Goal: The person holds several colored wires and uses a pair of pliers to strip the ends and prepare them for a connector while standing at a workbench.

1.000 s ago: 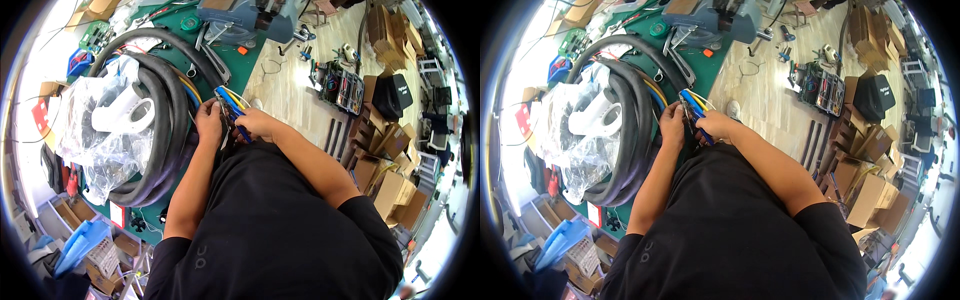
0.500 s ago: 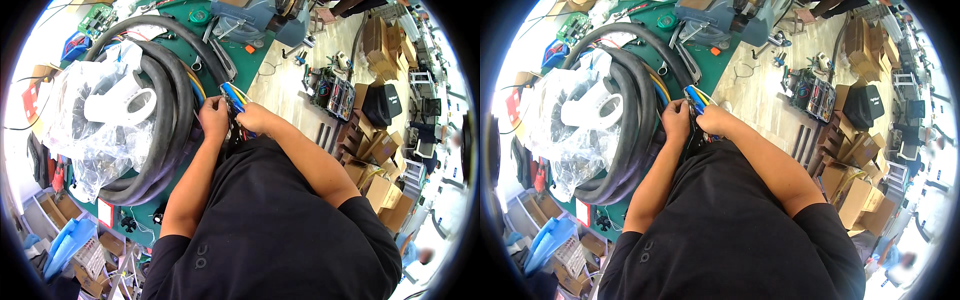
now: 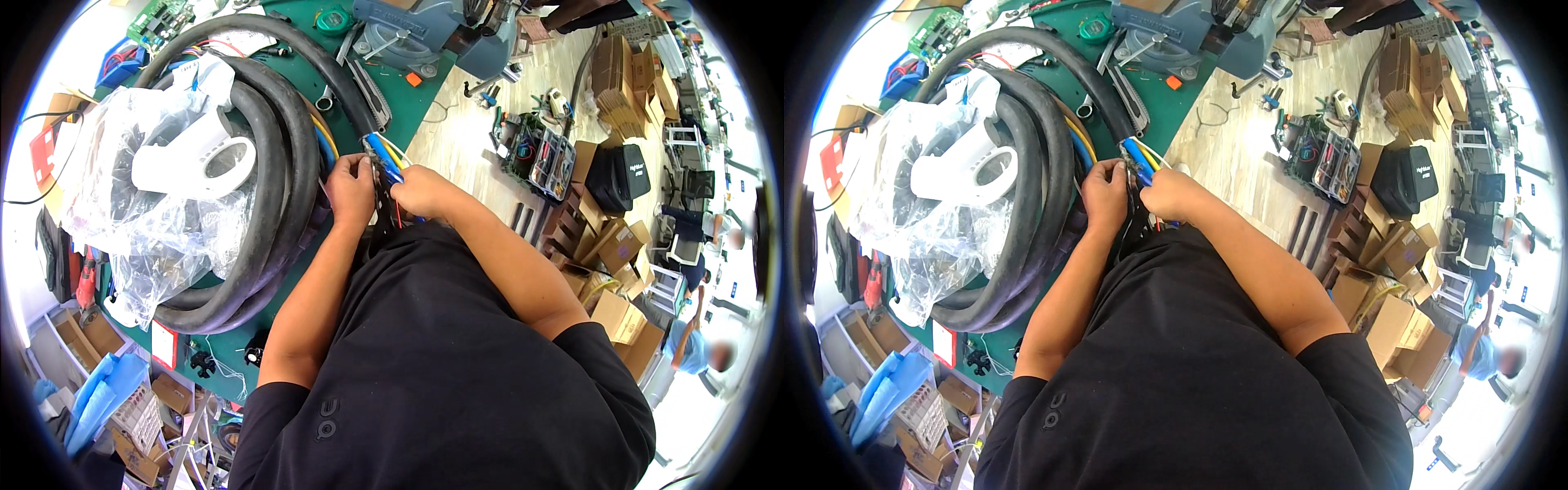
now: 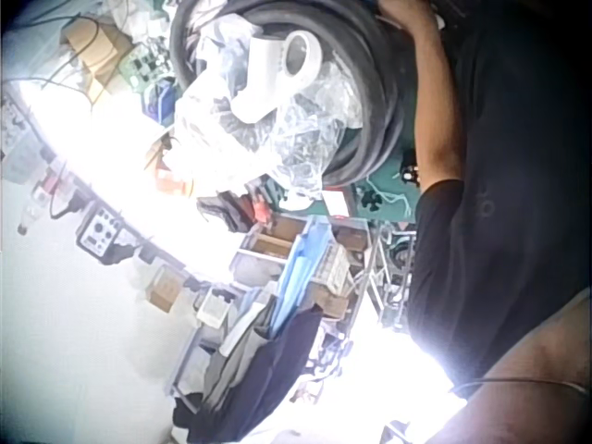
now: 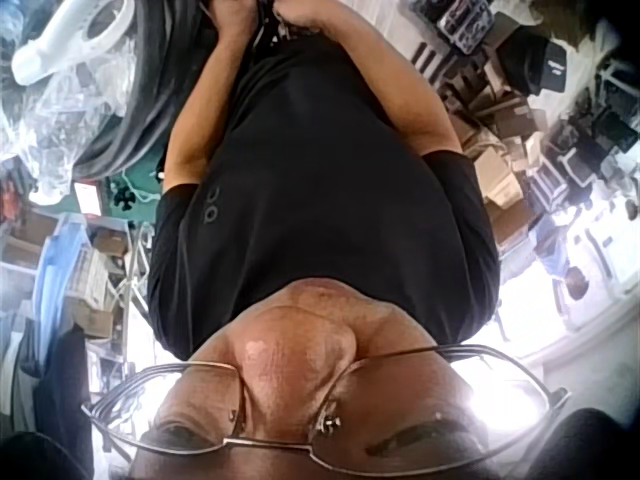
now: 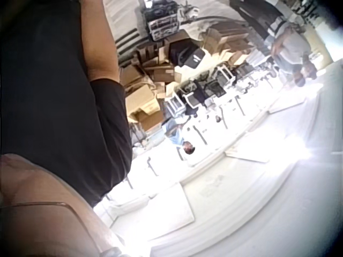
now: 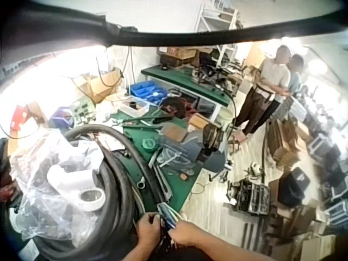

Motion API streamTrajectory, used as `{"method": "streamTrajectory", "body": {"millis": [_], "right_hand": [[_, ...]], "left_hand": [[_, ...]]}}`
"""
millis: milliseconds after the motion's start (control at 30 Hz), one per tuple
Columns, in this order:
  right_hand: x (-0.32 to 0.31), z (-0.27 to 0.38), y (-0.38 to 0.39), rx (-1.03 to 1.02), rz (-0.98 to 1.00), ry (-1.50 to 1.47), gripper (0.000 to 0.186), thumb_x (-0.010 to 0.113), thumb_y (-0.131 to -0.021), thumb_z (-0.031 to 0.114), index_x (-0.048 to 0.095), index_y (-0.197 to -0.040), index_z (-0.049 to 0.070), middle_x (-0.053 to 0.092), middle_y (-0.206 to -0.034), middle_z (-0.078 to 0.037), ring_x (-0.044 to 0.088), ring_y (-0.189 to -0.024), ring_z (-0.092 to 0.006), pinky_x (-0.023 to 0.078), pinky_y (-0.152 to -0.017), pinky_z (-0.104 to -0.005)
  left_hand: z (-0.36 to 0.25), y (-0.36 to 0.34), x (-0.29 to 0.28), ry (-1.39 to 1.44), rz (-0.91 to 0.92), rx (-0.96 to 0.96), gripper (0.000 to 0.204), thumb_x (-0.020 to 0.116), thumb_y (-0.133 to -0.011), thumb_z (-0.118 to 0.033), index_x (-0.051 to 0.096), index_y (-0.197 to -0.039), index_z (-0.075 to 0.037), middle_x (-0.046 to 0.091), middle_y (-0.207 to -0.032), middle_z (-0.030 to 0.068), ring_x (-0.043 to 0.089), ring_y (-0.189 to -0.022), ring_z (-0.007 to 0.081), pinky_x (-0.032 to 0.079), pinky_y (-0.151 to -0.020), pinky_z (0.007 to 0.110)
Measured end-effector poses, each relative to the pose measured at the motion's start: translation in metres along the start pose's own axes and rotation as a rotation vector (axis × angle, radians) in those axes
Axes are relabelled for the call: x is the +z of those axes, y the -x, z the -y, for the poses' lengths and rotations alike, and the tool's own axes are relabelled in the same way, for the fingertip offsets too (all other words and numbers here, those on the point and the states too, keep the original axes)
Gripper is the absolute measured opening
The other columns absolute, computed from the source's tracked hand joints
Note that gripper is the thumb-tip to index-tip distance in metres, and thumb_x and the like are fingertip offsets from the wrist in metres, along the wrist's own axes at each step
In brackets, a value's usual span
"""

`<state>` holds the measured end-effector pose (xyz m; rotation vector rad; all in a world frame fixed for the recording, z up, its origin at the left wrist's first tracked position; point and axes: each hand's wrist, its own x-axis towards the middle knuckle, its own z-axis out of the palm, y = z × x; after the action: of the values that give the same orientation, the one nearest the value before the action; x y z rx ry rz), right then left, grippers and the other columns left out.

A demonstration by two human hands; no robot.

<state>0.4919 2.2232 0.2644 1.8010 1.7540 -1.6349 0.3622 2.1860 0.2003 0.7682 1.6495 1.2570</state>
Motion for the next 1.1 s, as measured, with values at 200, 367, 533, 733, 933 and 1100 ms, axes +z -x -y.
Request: {"method": "streamTrajectory", "body": {"millis": [200,367,533,733,933,1100], "right_hand": [[-0.003,0.009,0.004,0.067,0.024,0.008,0.021,0.048,-0.078,0.011,0.062,-0.077,-0.005,0.06,-0.065,-0.013,0.059,-0.055,-0.0224,0.044,-0.045,-0.0363],[-0.001,0.015,0.006,0.095,0.009,0.009,0.022,0.048,-0.078,0.011,0.061,-0.077,-0.006,0.06,-0.064,-0.013,0.058,-0.052,-0.0231,0.044,-0.043,-0.0361],[-0.002,0.021,0.005,0.15,0.046,0.033,0.021,0.048,-0.079,0.011,0.061,-0.078,-0.005,0.06,-0.064,-0.012,0.058,-0.052,-0.0217,0.044,-0.043,-0.035],[-0.004,0.029,-0.001,0.189,0.075,-0.004,0.019,0.048,-0.081,0.01,0.06,-0.083,-0.004,0.061,-0.068,-0.011,0.06,-0.054,-0.0202,0.046,-0.045,-0.034],[-0.003,0.033,0.008,0.234,0.075,-0.243,0.017,0.048,-0.082,0.009,0.059,-0.084,-0.004,0.061,-0.072,-0.013,0.059,-0.056,-0.0203,0.047,-0.048,-0.0334],[0.001,0.018,0.006,0.192,0.077,-0.349,0.015,0.05,-0.082,0.008,0.058,-0.085,-0.003,0.059,-0.07,-0.012,0.057,-0.056,-0.019,0.046,-0.048,-0.0323]], "left_hand": [[-0.002,0.003,0.0,-0.022,-0.015,0.024,0.016,0.062,-0.09,-0.011,0.063,-0.094,0.004,0.068,-0.077,0.0081,0.063,-0.066,0.0117,0.051,-0.065,0.026],[-0.011,0.008,-0.002,-0.089,-0.037,0.053,0.016,0.062,-0.09,-0.011,0.064,-0.094,0.004,0.069,-0.079,0.0089,0.064,-0.07,0.0122,0.051,-0.067,0.026],[-0.014,0.011,-0.004,-0.161,-0.067,0.093,0.015,0.064,-0.089,-0.012,0.065,-0.094,0.003,0.07,-0.081,0.0112,0.066,-0.072,0.0153,0.052,-0.069,0.028],[-0.01,0.012,-0.004,-0.227,-0.107,0.149,0.015,0.065,-0.088,-0.013,0.065,-0.093,0.001,0.07,-0.083,0.0139,0.068,-0.074,0.0206,0.052,-0.07,0.031],[-0.007,0.012,-0.006,-0.23,-0.101,0.165,0.014,0.065,-0.088,-0.013,0.064,-0.092,0.001,0.069,-0.083,0.0138,0.068,-0.074,0.0211,0.053,-0.07,0.032],[-0.004,0.009,-0.002,-0.159,-0.07,0.11,0.015,0.064,-0.088,-0.012,0.063,-0.091,0.002,0.069,-0.083,0.0136,0.067,-0.073,0.0206,0.053,-0.07,0.032]]}}
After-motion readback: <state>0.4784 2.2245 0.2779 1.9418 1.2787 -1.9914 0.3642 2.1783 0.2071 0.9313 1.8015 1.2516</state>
